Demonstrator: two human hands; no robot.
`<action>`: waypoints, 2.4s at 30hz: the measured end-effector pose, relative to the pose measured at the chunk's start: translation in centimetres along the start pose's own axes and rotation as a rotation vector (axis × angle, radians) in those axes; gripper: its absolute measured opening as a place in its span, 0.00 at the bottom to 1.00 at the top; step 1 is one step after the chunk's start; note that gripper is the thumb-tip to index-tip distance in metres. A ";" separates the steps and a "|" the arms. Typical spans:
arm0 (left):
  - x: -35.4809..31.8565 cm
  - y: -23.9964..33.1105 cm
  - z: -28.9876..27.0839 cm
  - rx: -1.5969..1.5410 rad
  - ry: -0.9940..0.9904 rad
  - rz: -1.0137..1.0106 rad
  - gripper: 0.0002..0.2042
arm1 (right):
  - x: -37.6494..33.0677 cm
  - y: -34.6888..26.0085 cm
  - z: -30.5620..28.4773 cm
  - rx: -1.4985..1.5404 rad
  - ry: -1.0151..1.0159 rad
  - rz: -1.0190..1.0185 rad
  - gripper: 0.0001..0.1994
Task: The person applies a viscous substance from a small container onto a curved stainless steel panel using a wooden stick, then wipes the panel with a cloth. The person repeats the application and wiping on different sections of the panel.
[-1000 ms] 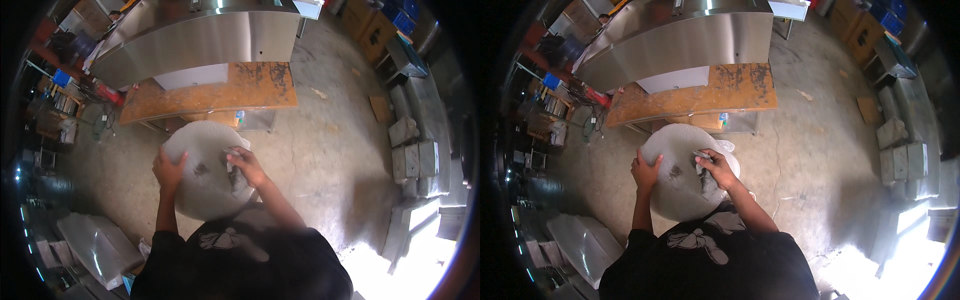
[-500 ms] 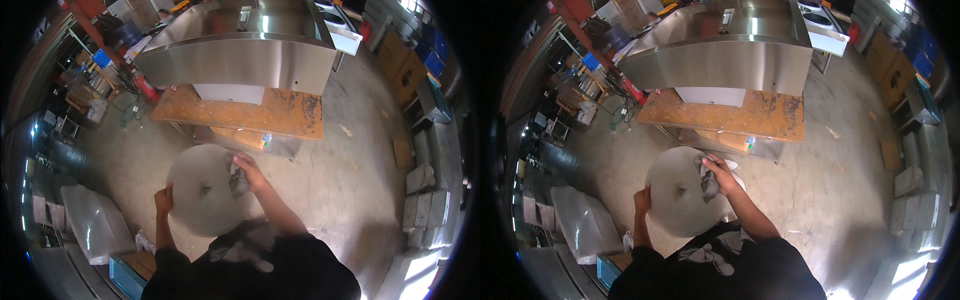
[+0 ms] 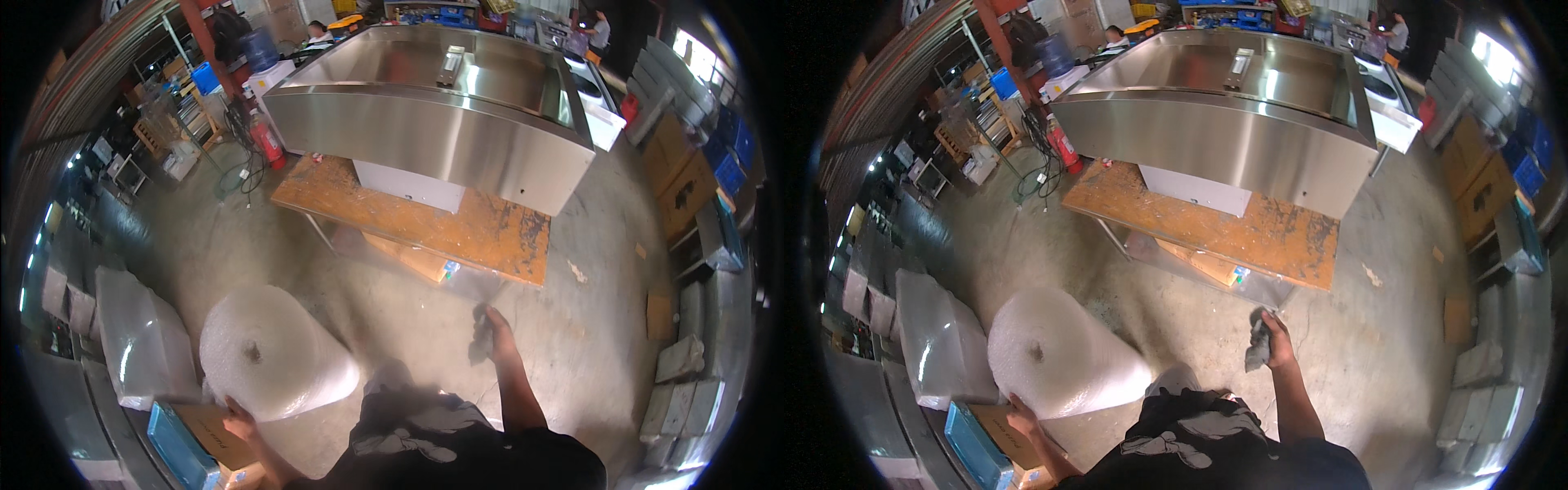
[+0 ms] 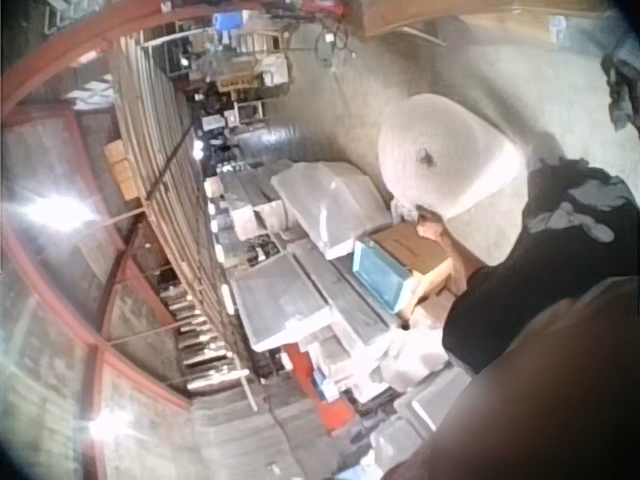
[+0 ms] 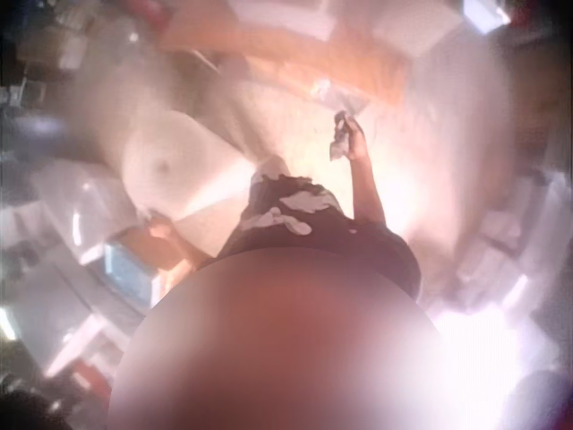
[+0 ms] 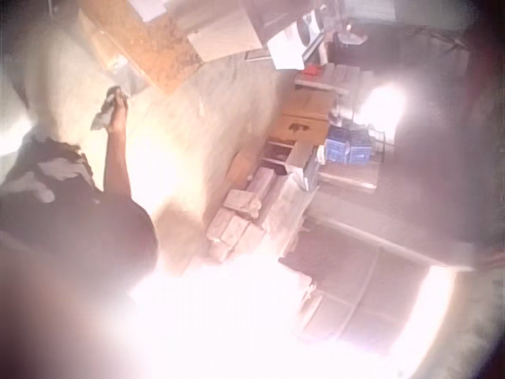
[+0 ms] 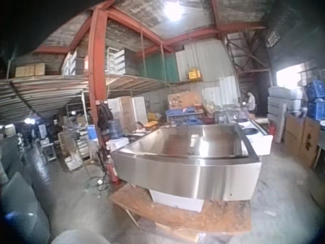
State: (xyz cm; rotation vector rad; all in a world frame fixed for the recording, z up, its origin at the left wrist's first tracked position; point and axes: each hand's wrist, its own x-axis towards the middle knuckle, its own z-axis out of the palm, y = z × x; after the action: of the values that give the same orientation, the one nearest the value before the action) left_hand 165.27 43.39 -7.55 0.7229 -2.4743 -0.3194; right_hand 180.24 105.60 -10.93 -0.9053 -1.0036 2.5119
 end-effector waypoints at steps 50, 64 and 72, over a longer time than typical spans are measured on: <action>19.1 38.4 26.0 0.318 -0.802 0.344 0.37 | 10.0 -10.0 -5.7 -0.698 0.956 -0.414 0.14; 10.4 65.3 29.8 0.144 -1.549 1.277 0.23 | 10.0 0.5 -8.2 -0.294 1.471 -0.235 0.19; -3.2 76.1 10.6 -1.133 -1.408 2.153 0.22 | 15.5 -9.2 -0.2 -0.043 1.566 -0.623 0.21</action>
State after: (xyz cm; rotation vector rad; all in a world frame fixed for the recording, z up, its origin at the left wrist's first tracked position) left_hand 129.04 108.94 9.77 -2.9769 -1.6045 -1.1468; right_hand 168.87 119.55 -11.56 -1.6884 -0.5516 0.7404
